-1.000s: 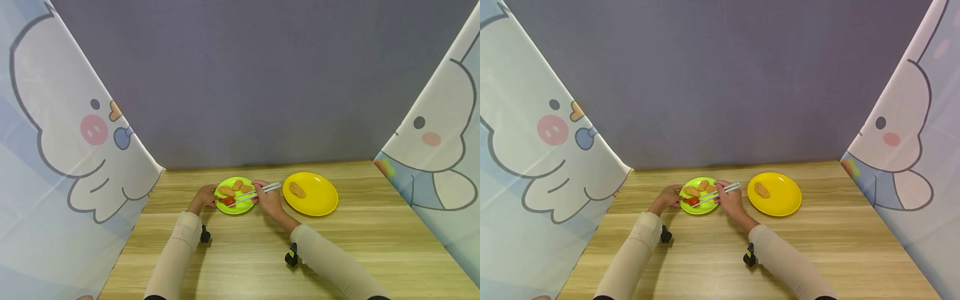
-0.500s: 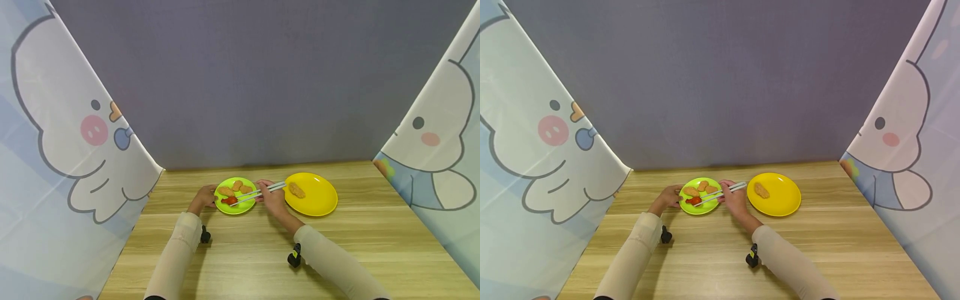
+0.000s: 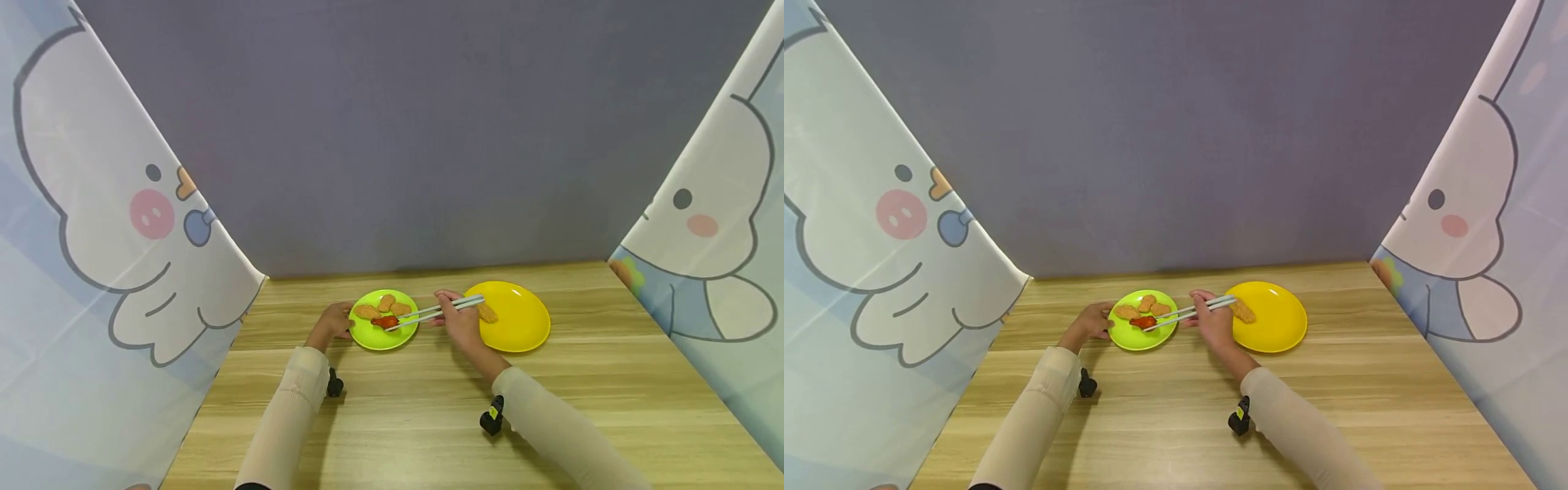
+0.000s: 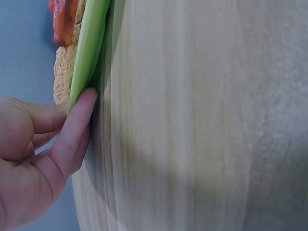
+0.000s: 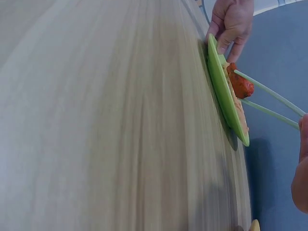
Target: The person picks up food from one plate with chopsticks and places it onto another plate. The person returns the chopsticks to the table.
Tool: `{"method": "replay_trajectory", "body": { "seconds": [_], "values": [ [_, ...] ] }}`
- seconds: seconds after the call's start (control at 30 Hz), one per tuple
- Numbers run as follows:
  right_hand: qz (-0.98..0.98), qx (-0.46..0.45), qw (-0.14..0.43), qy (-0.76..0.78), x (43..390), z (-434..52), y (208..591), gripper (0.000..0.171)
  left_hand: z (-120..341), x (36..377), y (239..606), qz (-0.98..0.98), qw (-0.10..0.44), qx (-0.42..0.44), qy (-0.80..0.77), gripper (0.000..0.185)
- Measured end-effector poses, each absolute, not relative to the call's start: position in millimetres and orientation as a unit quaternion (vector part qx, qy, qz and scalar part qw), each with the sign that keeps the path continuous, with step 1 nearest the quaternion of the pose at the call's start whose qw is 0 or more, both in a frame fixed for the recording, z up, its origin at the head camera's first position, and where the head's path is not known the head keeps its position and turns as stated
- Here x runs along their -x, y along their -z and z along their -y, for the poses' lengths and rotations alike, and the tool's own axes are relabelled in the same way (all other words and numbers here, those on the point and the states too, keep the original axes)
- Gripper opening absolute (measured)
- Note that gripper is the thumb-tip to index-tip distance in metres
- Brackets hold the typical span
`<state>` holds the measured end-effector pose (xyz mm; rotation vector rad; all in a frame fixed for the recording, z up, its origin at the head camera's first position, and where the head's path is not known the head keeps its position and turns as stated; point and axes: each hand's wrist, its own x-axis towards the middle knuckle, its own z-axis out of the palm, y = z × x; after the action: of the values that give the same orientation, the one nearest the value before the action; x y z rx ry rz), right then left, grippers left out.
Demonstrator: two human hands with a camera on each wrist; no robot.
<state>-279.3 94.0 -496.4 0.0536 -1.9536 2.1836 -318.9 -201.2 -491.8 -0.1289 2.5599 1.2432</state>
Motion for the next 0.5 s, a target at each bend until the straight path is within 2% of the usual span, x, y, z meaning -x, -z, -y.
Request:
{"method": "replay_trajectory", "body": {
  "seconds": [0.5],
  "values": [
    [0.647,0.002,0.116,-0.753,279.6,-124.1,483.9,0.032,201.2,318.5,494.1,-0.888,0.132,0.044,-0.437,0.053]
  ]
}}
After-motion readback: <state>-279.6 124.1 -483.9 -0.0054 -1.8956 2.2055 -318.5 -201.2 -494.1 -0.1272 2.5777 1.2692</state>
